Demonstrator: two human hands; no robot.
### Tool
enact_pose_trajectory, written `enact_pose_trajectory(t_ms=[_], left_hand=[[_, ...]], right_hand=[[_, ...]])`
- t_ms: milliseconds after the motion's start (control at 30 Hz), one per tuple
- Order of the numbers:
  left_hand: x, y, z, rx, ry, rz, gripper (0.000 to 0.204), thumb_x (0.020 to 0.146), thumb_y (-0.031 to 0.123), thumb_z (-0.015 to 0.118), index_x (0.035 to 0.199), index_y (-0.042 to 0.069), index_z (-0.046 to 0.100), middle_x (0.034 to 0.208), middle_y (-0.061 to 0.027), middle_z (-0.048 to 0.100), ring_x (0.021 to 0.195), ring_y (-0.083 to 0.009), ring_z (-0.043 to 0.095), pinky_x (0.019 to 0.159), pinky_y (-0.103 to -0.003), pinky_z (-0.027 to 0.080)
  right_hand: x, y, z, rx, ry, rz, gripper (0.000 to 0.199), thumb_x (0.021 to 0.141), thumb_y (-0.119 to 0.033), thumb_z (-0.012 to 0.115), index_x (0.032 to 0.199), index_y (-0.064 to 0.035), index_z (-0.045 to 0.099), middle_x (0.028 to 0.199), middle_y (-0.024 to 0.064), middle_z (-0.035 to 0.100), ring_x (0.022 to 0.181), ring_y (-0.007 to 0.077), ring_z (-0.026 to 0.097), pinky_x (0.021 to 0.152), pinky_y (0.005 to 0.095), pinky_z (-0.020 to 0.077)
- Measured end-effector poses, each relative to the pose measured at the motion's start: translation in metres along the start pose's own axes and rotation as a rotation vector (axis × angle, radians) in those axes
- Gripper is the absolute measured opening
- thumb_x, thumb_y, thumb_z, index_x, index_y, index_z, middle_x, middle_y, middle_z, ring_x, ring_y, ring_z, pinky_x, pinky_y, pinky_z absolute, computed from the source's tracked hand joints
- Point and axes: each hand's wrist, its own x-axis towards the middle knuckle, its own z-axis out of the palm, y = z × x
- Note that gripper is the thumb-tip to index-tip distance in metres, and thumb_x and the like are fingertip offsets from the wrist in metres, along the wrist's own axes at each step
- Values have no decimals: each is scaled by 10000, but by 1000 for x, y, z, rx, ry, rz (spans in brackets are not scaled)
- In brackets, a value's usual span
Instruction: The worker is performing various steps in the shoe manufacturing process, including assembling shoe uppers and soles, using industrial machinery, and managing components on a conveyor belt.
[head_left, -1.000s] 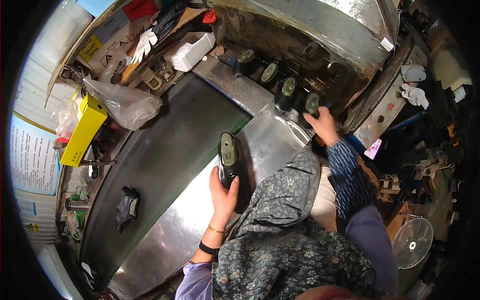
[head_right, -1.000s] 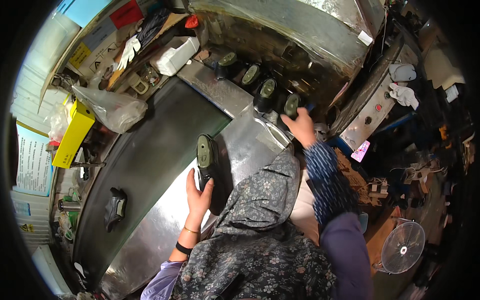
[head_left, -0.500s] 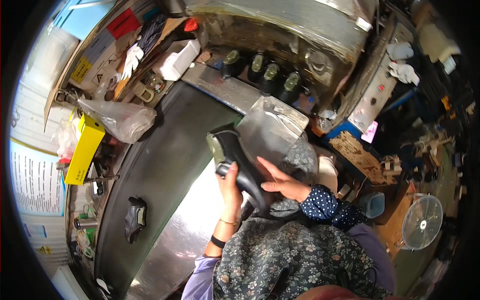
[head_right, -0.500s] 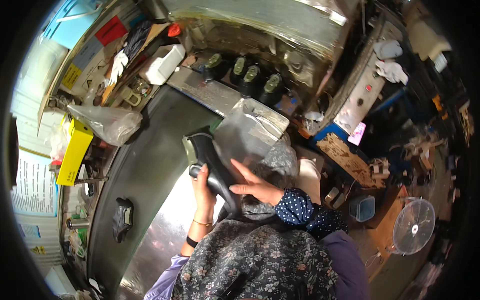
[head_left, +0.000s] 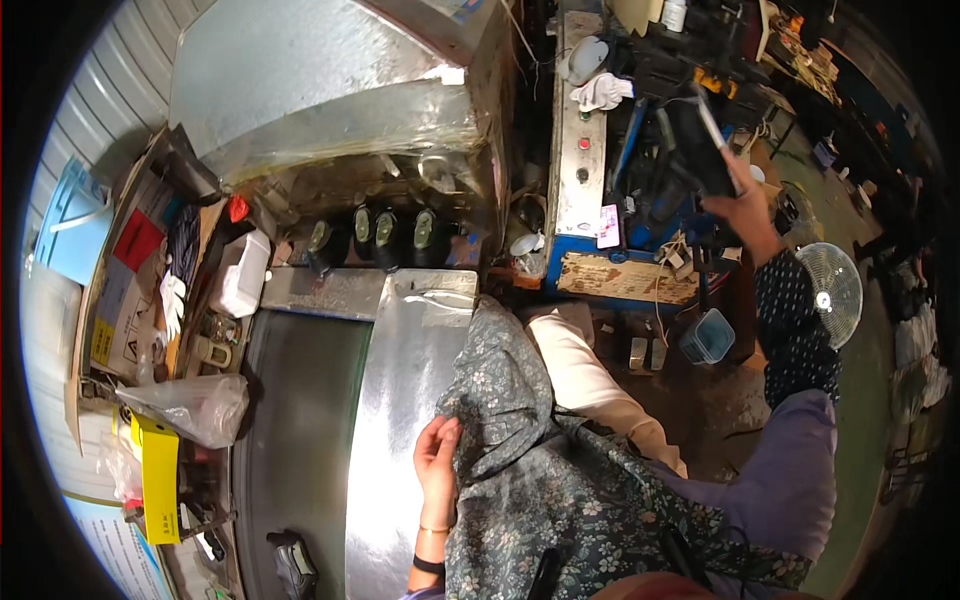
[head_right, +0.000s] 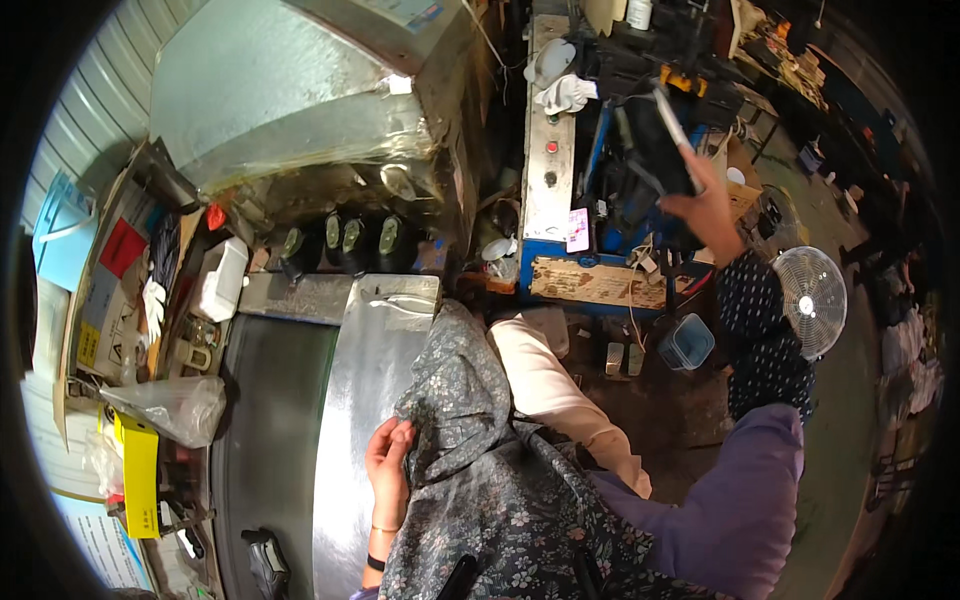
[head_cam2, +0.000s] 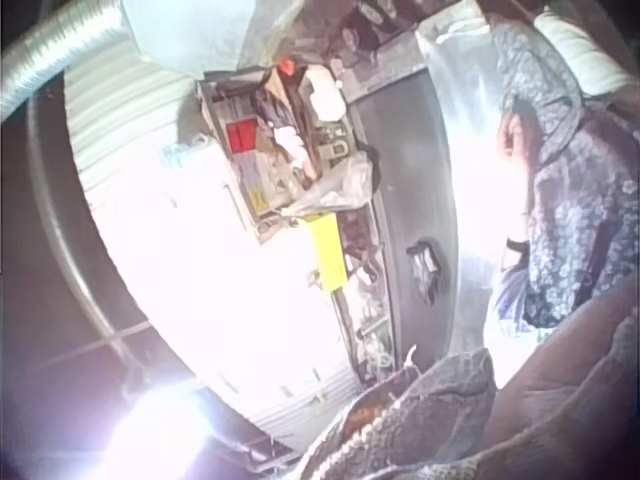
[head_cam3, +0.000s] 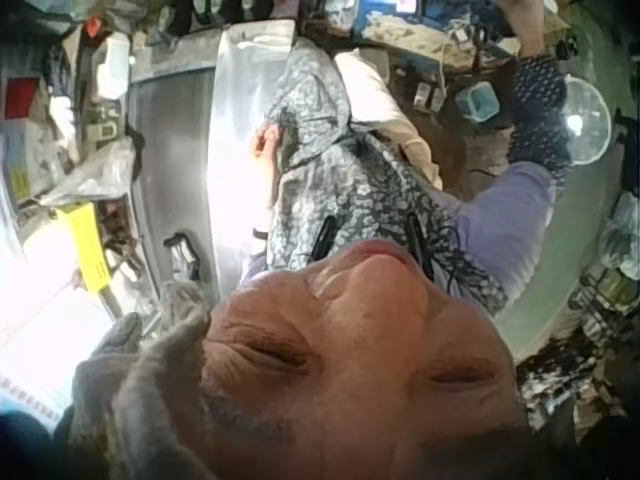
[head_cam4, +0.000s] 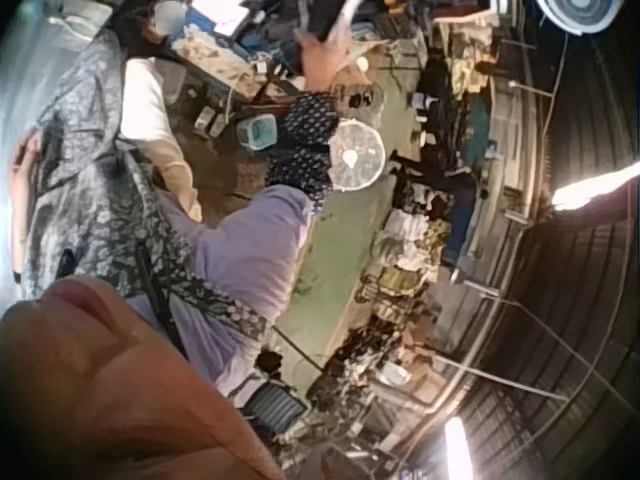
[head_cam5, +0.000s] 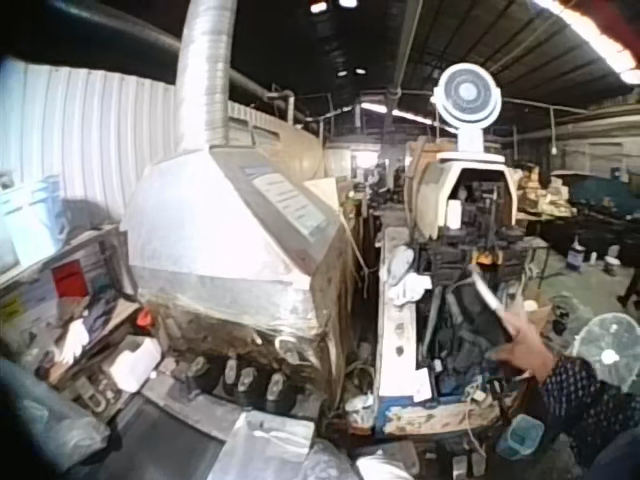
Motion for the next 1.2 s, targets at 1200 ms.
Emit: enact_pose_trajectory(t_ms=[1200], left_hand=[[0,-17,26,164,-161,102,278,971,161,619,1188,-11,604,1108,-54,679,990,-93,605,872,-232,483]], right_hand=[[50,87,-35,-937,43,56,786,787,-436,734,1475,-227,417,1429,237,421,1269,415,468,1059,477,390]])
